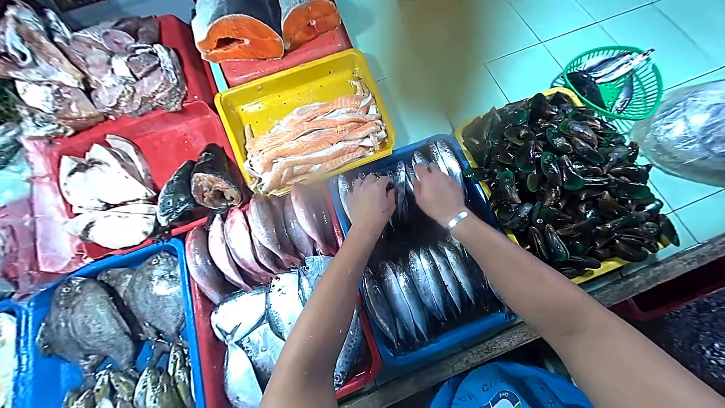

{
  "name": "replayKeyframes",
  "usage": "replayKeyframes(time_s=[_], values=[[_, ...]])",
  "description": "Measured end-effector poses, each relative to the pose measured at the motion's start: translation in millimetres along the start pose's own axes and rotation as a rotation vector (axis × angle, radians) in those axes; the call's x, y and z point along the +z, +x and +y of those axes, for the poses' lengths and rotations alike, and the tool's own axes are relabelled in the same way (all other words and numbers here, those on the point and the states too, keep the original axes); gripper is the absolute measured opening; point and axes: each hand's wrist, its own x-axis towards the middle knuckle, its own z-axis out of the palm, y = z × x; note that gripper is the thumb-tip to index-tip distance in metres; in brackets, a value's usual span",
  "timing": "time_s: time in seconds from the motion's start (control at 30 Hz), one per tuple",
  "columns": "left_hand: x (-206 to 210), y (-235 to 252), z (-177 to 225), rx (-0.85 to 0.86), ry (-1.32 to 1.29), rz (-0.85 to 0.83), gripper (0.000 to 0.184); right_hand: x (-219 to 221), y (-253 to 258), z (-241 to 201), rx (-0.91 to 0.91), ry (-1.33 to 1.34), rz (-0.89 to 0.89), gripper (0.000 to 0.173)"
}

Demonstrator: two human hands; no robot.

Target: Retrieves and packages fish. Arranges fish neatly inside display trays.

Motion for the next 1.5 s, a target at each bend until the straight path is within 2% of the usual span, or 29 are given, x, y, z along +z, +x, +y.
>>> replayKeyframes(time_s=[0.07, 0.13, 0.23, 0.3, 0.43, 0.53, 0.6, 0.67, 0.73, 0.83, 0.87, 0.97, 1.17, 1.27, 1.37, 1.47, 1.5], values=[[-0.2, 1.4, 0.5, 0.026, 0.000, 0.016, 0.029, -4.8, 3.6, 4.8, 0.026, -0.125, 0.007, 0.049], [-1.3, 3.4, 2.9, 0.134, 0.020, -0.004, 0.034, -2.0, 4.8, -0.2, 0.030, -0.233, -0.038, 0.056], [1.8, 6.7, 6.1, 0.163, 0.106, -0.046, 0.030, -9.4, 3.5, -8.0, 0.078, -0.215, -0.102, 0.057], [3.9, 5.4, 3.3, 0.098, 0.061, -0.024, 0.028, -14.7, 3.4, -4.3, 0.118, -0.027, -0.087, 0.052], [6.5, 1.8, 0.3, 0.026, -0.087, 0.030, 0.030, -9.0, -1.2, 1.5, 0.190, 0.550, -0.048, 0.044], [8.8, 4.6, -2.4, 0.055, -0.131, 0.075, 0.034, 16.4, -6.0, 2.6, 0.211, 0.650, -0.133, 0.044], [10.1, 9.6, -5.3, 0.110, -0.081, 0.080, 0.037, 26.9, -9.2, 0.9, 0.194, 0.564, -0.159, 0.043], [12.6, 9.8, -6.0, 0.144, -0.016, 0.087, 0.035, 25.8, -2.1, -3.1, 0.139, 0.340, -0.181, 0.043], [15.8, 10.2, -4.2, 0.106, 0.024, 0.093, 0.036, 17.6, -0.7, -5.1, 0.079, 0.113, -0.170, 0.041], [14.8, 9.9, 1.7, 0.034, 0.024, 0.107, 0.035, 1.0, -0.6, 3.2, -0.006, -0.064, 0.051, 0.035], [15.9, 8.7, 3.5, 0.033, 0.009, 0.124, 0.033, -4.3, 0.8, 7.8, -0.001, -0.096, 0.108, 0.039], [19.1, 8.3, 8.4, 0.072, -0.041, 0.142, 0.030, -8.6, 8.2, 15.9, 0.063, -0.149, 0.132, 0.056], [18.8, 7.9, 12.1, 0.071, -0.050, 0.138, 0.032, 6.4, 7.9, 13.8, -0.032, -0.245, 0.102, 0.038], [20.5, 4.4, 9.7, 0.064, -0.085, 0.197, 0.027, 2.8, 0.5, 4.1, -0.074, -0.223, 0.119, 0.041], [23.1, 5.0, 12.6, 0.110, -0.146, 0.223, 0.027, 7.1, -2.0, -9.5, -0.068, -0.182, 0.048, 0.051], [21.4, 6.5, 20.5, 0.131, -0.140, 0.156, 0.029, 6.0, 0.2, -8.2, -0.037, -0.073, -0.080, 0.050], [20.7, 7.1, 22.5, 0.129, -0.120, 0.124, 0.029, -0.7, 0.0, -4.1, -0.035, -0.038, -0.072, 0.047]])
